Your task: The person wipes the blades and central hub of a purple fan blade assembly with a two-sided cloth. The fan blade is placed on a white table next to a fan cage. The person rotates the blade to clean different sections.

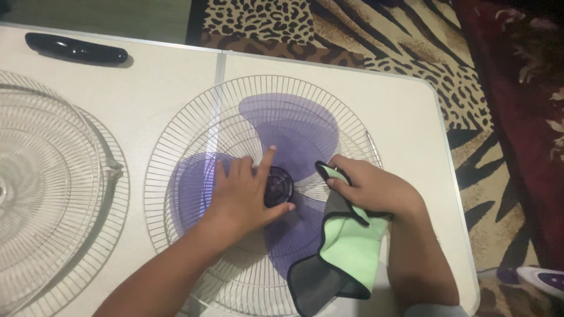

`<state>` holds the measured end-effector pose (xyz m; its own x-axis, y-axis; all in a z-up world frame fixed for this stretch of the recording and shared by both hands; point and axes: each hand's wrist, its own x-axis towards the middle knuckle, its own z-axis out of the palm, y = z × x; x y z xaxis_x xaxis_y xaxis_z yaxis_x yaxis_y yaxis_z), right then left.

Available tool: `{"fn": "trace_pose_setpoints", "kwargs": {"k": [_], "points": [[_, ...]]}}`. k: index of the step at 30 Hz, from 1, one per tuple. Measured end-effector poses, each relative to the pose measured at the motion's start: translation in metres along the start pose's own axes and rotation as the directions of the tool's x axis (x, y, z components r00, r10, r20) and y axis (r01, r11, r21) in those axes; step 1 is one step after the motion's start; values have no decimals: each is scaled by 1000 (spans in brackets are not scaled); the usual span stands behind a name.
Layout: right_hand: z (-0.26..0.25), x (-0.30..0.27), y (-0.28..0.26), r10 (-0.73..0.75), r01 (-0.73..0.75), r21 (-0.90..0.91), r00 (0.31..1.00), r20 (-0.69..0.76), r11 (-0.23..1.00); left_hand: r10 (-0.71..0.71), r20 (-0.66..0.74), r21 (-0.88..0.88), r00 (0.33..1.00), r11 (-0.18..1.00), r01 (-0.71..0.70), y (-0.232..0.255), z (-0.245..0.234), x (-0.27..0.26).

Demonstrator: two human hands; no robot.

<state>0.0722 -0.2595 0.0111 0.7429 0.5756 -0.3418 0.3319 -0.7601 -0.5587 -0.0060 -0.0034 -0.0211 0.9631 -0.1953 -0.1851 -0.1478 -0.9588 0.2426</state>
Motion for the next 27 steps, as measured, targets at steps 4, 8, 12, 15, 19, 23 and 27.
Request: {"fn": "trace_pose_setpoints", "kwargs": {"k": [4,8,12,15,19,23,27], "points": [[0,-2,0,-49,52,73,998,-42,996,131,-148,-91,980,985,-145,-6,1,4],[-2,-13,-7,-357,364,-3,912,-201,932,156,-334,-144,930,966,-214,-13,-2,7],[-4,-29,-26,-225,197,-123,932,-284,973,176,-548,-100,818,957,-273,-14,-13,1],[-10,-39,-40,-123,68,-150,913,-390,986,215,-681,-24,700,949,-315,-12,-18,-3],[-2,-37,-53,-226,90,-287,845,-484,954,219,-726,-11,651,944,-329,-10,-16,-3],[29,-24,-67,-441,197,-460,735,-515,866,195,-739,-26,645,948,-317,-12,-13,0],[22,-13,-58,-421,183,-438,726,-543,880,172,-735,-35,656,956,-290,-16,-14,2]]}}
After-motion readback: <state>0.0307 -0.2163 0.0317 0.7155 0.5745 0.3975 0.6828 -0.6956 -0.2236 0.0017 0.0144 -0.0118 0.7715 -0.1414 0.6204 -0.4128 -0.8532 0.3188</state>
